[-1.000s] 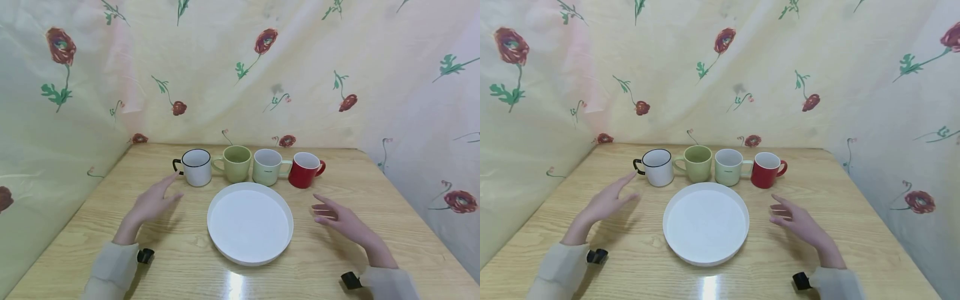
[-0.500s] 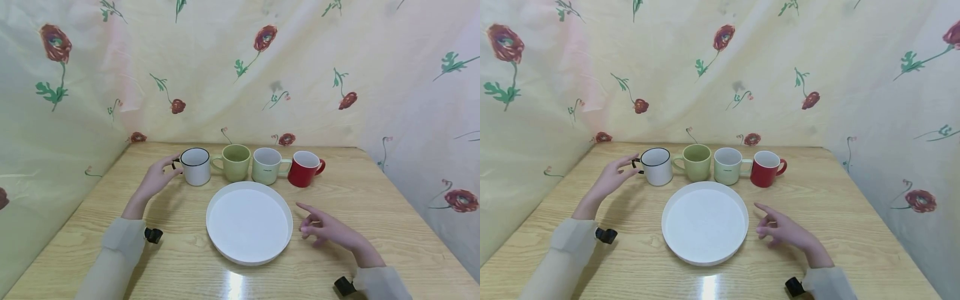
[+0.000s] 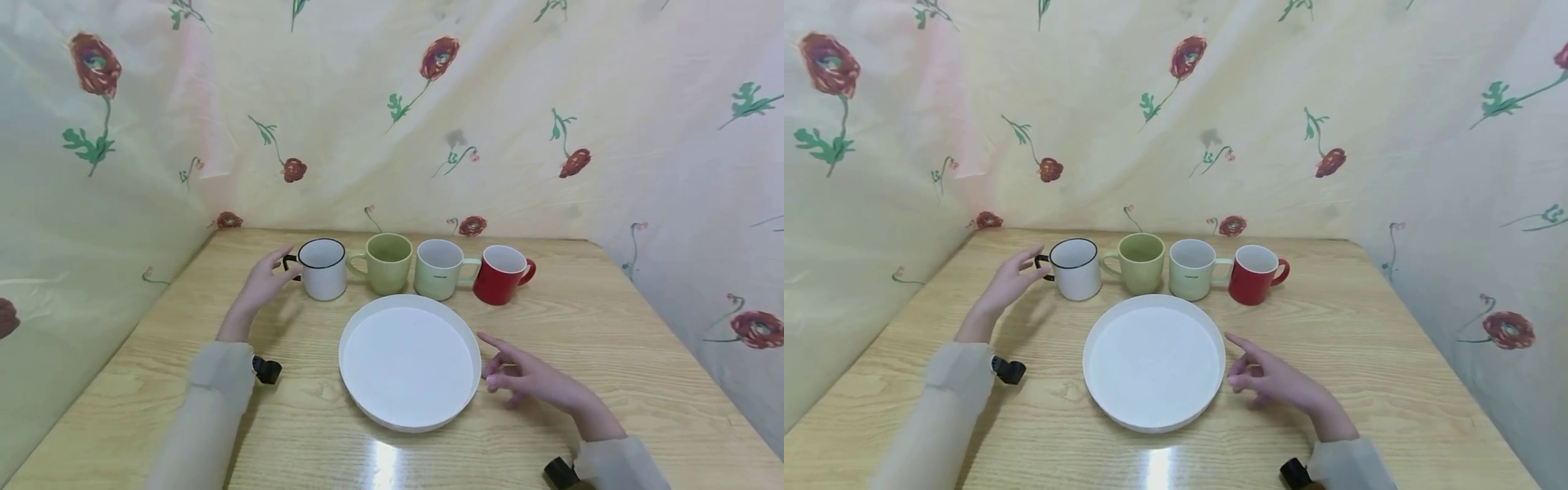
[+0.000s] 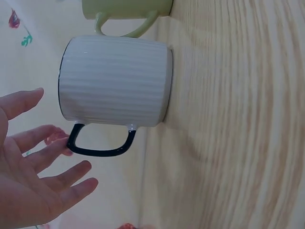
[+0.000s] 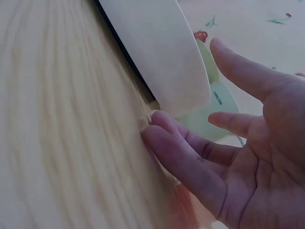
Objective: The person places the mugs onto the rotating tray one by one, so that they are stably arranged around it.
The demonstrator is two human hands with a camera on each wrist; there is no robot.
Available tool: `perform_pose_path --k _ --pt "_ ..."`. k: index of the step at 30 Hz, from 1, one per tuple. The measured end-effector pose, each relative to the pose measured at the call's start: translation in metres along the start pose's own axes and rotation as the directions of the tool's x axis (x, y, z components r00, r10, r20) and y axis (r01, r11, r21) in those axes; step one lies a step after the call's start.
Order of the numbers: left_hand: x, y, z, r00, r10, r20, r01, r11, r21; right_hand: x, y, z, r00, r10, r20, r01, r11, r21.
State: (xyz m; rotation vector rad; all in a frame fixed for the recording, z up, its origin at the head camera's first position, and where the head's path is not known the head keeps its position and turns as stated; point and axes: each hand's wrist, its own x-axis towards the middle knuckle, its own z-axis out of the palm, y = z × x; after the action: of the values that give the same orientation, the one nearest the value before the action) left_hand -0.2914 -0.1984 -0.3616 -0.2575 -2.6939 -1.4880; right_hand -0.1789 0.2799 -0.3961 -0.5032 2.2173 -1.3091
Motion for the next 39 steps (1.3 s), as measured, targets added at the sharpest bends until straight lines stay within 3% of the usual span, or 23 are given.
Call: perform_pose_path --k 11,19,28,35,39 --pt "0.004 -0.006 0.003 0.995 -0.096 0.008 0.096 0.992 -0.081 0.003 -0.004 0.008 1.0 0.02 0.015 -0.02 0.999 0.03" --pt "0.009 -0.015 0.006 0.992 -0.129 0.005 0.128 0.969 -0.211 0.004 -0.005 0.011 1.0 -0.001 0.016 0.0 0.999 0.044" --pt "0.01 -0.024 0.01 0.989 -0.147 0.036 0.148 0.885 -0.441 0.004 -0.006 0.014 1.0 0.004 -0.01 -0.004 0.998 0.058" --pt "0.01 -0.026 0.013 0.982 -0.187 0.025 0.173 0.845 -0.506 0.007 -0.003 0.014 1.0 0.003 -0.024 -0.002 0.998 0.06" --pt "0.011 -0.027 0.013 0.978 -0.208 0.025 0.185 0.803 -0.567 0.007 -0.003 0.014 0.999 0.017 -0.03 -0.015 0.998 0.066"
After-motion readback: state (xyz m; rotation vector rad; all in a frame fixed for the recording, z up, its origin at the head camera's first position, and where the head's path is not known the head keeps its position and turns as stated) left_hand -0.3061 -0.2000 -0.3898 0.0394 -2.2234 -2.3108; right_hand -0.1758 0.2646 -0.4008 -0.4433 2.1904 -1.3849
